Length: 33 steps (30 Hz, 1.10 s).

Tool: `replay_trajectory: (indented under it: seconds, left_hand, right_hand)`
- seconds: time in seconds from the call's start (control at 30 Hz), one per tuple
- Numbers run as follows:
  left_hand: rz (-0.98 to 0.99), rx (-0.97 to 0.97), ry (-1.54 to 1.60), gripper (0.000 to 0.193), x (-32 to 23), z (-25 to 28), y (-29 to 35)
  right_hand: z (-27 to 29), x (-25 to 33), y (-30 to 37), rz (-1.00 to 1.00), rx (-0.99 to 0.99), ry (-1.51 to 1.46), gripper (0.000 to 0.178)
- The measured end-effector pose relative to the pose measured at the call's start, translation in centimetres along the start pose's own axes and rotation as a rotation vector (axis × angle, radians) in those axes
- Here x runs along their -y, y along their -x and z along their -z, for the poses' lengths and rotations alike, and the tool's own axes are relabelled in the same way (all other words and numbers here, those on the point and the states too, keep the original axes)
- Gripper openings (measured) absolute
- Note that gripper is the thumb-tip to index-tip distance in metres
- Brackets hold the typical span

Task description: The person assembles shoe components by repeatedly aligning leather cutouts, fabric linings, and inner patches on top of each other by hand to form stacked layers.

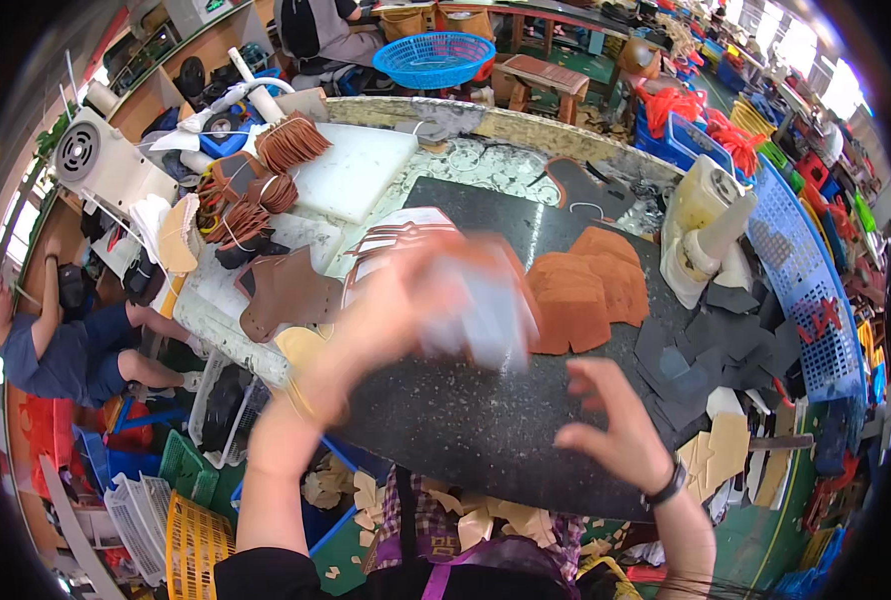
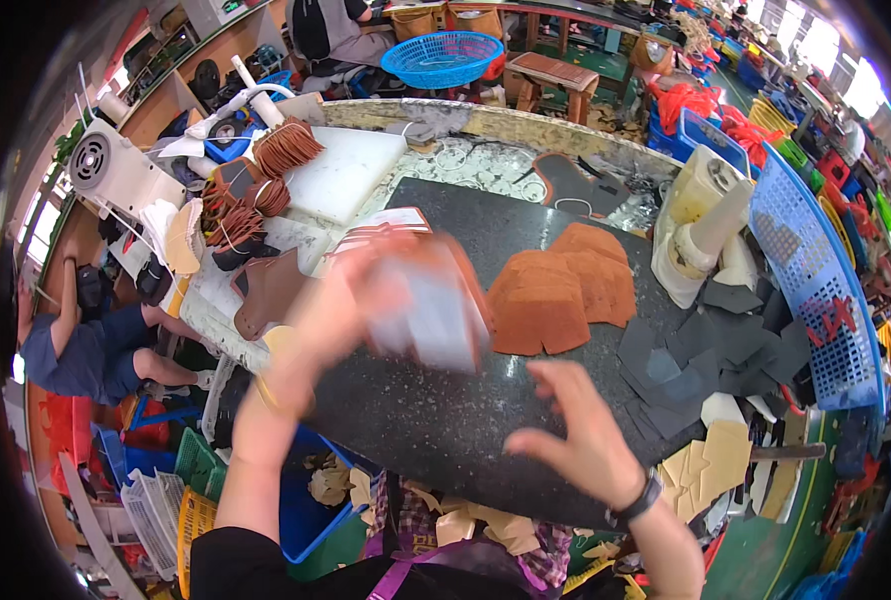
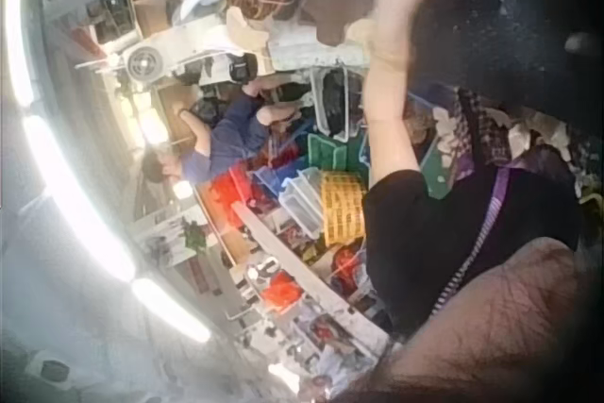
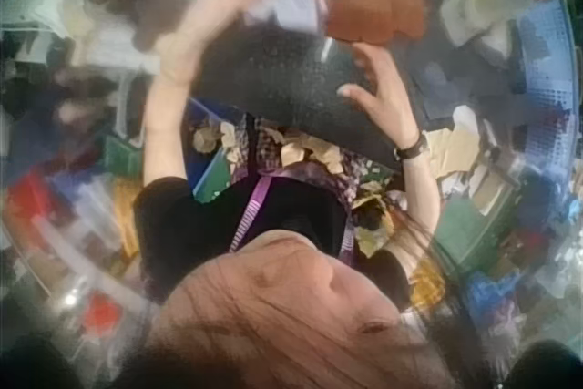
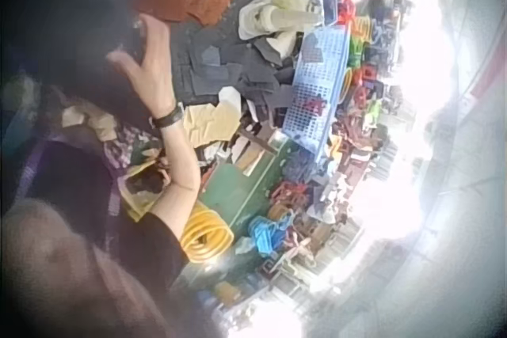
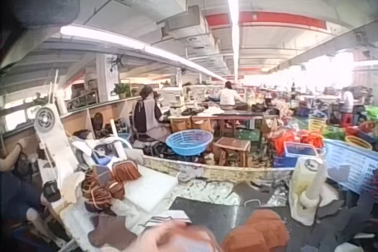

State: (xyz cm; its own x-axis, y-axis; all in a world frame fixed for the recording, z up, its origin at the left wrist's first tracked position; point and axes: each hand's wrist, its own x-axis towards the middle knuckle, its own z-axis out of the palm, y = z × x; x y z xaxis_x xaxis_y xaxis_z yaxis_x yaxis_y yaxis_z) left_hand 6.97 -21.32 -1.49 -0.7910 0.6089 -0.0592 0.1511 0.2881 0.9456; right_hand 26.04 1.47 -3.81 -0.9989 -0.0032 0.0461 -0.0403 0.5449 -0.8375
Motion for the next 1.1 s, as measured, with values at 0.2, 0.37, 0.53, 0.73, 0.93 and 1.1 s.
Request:
replay_trajectory:
  seconds: [0.2, 0.37, 0.53, 0.73, 0.93, 1.1]
  left_hand:
    - [0.187, 0.054, -0.584, 0.054, 8.7, 14.5, -12.4]
    - [-0.469, -0.571, -1.186, 0.026, 5.1, 6.8, -9.7]
    - [-0.761, 0.083, -0.642, 0.020, 2.9, -6.7, -2.7]
    - [-0.829, 0.063, -0.721, 0.029, 5.9, -7.7, -1.9]
    - [-0.646, -0.012, -0.537, 0.030, 4.8, -9.1, -1.7]
    - [-0.745, -0.056, -0.584, 0.024, 3.9, -7.9, -3.0]
  right_hand:
    - [0.6, -5.1, -7.8, 0.383, -0.238, 0.397, 0.035]
    - [2.6, -10.3, -11.9, -0.010, -0.150, 0.704, 0.046]
    - [-0.9, -6.7, -8.7, -0.176, -0.203, 0.703, 0.049]
    - [-0.7, -2.3, -3.6, 0.353, -0.440, 0.473, 0.024]
    - [1.2, -4.9, 1.8, 0.122, -0.367, 0.505, 0.014]
    - [6.6, -8.5, 2.5, -0.008, -0.437, 0.736, 0.015]
